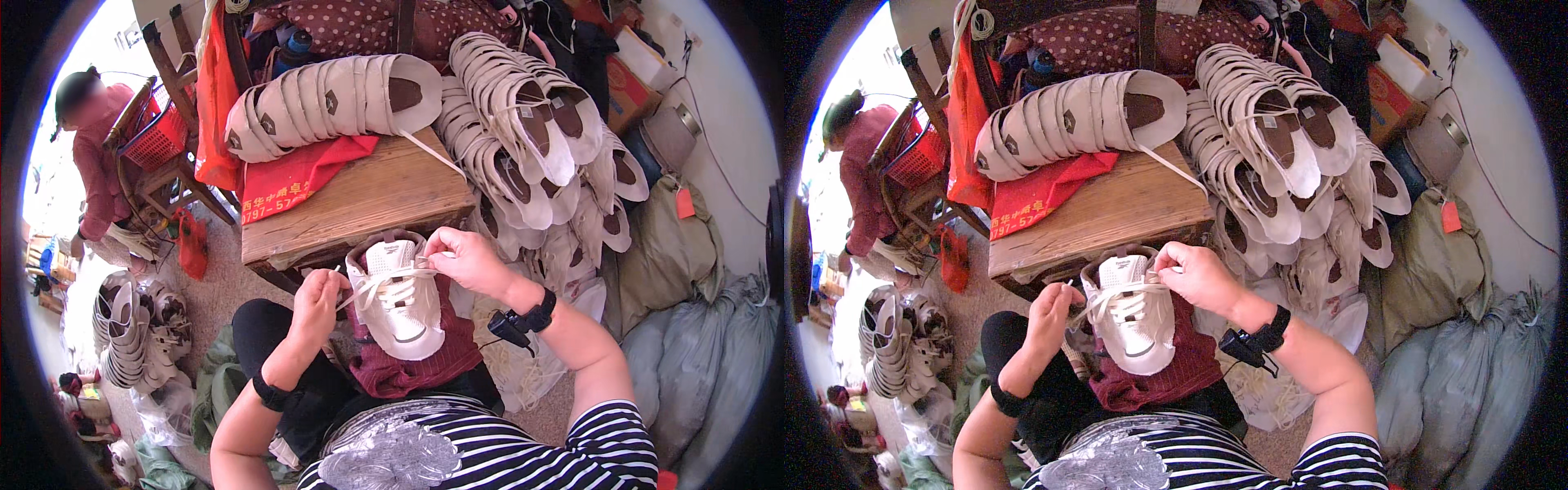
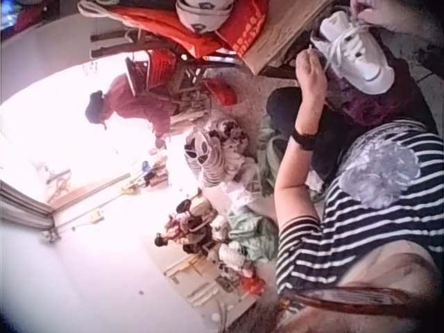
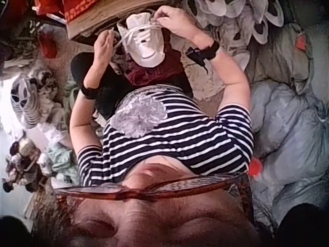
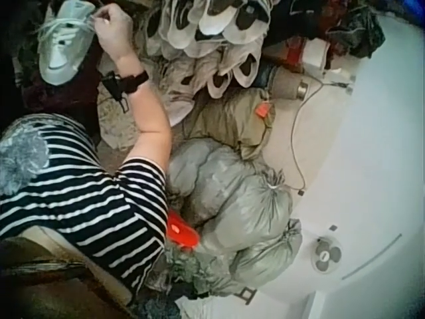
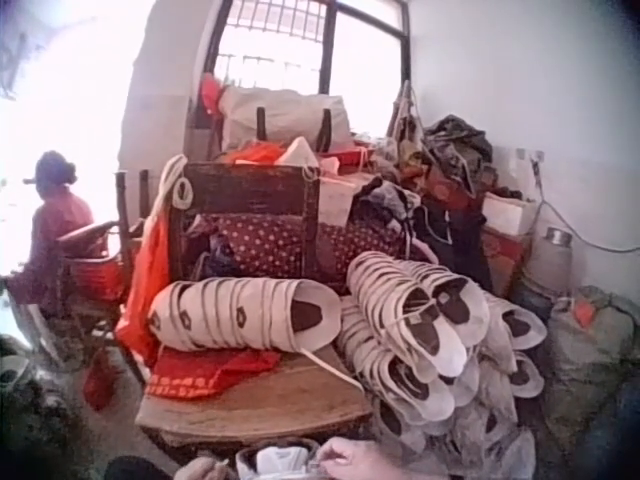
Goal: The recorder is threading laces into a shoe upper as part of a manufacturing or assembly process.
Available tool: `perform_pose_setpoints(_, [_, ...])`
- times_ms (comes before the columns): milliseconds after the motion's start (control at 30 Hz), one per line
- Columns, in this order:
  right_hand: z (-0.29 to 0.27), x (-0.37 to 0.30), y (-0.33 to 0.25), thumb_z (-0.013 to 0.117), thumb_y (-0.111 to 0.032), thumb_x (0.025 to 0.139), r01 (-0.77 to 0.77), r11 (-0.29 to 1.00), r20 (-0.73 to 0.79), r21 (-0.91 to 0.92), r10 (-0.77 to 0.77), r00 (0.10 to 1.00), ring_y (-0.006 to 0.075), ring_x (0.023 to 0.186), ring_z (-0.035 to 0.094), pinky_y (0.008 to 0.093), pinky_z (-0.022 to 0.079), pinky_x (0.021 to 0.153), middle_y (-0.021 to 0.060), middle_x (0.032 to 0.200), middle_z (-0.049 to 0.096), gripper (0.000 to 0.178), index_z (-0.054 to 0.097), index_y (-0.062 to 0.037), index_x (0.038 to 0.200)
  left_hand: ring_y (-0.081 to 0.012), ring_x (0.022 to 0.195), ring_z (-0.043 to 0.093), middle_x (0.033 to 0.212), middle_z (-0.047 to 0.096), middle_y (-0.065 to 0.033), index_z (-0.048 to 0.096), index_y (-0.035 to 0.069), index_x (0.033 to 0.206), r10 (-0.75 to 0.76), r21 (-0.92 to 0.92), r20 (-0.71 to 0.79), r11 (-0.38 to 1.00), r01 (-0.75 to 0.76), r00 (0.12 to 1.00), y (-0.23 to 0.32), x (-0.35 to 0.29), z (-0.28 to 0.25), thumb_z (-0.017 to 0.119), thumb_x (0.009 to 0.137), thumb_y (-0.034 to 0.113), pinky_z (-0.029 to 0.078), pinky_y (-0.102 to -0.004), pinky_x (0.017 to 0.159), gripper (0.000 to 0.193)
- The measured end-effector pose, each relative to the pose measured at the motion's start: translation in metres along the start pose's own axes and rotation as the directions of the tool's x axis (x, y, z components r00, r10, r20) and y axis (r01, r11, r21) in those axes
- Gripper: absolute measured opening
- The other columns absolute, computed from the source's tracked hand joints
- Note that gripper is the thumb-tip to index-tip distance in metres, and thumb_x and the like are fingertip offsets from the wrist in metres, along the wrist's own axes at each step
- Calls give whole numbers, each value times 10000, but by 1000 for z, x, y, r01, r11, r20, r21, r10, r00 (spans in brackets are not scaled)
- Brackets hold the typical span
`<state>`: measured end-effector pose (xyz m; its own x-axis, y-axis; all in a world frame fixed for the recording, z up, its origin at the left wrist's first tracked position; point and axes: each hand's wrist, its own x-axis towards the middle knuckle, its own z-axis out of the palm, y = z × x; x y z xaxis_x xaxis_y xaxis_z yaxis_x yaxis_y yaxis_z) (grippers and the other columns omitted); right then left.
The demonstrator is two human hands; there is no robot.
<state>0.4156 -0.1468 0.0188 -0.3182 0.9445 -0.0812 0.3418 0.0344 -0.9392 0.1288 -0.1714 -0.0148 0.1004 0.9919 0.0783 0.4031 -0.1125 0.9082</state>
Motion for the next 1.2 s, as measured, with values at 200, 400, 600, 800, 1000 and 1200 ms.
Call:
perform_pose_setpoints(200, [10,-1,-25,596,-92,821,175,773,-21,-610,-236,971,260,755,644,366,509,679,122,823,626,121,577,-41,929,-264,820,596,812,578,-139,650,-10,777,-55,49,125,998,49,991,3,4,1,475,945,170,476,-354,750,302])
perform_pose_setpoints(400, [26,5,-35,583,-105,793,382,401,133,-832,-524,841,300,760,616,416,495,675,113,807,563,111,537,-58,882,-174,745,573,776,568,-92,647,-27,742,-58,40,138,998,53,989,4,9,5,520,906,139,457,-301,674,266])
perform_pose_setpoints(600, [24,12,-21,581,-72,781,355,574,14,-738,-513,858,270,710,616,393,493,643,104,785,581,111,542,-52,883,-283,759,600,792,577,-142,646,-6,760,17,285,74,958,-38,997,19,13,5,548,882,156,474,-371,685,226])
perform_pose_setpoints(800, [21,17,-16,606,-87,763,43,986,-72,-161,-55,996,197,654,580,324,471,620,72,706,557,170,582,-39,924,-334,872,601,851,604,-130,684,54,824,130,531,229,814,-235,965,31,23,0,553,871,218,479,-459,748,215])
perform_pose_setpoints(1000, [11,15,-20,598,-44,789,-3,996,-28,-84,1,1000,73,638,498,239,435,613,-18,705,509,215,610,-42,1004,-262,864,592,870,589,-90,672,87,941,224,435,299,833,-341,928,45,53,-34,768,764,222,479,-375,731,242])
perform_pose_setpoints(1200, [12,17,-6,554,11,804,-85,954,90,287,61,994,30,646,463,201,412,611,-60,741,499,279,605,-50,1072,-220,795,572,871,542,-87,670,85,1015,72,228,559,945,-236,826,36,71,-39,751,801,202,476,-340,718,257])
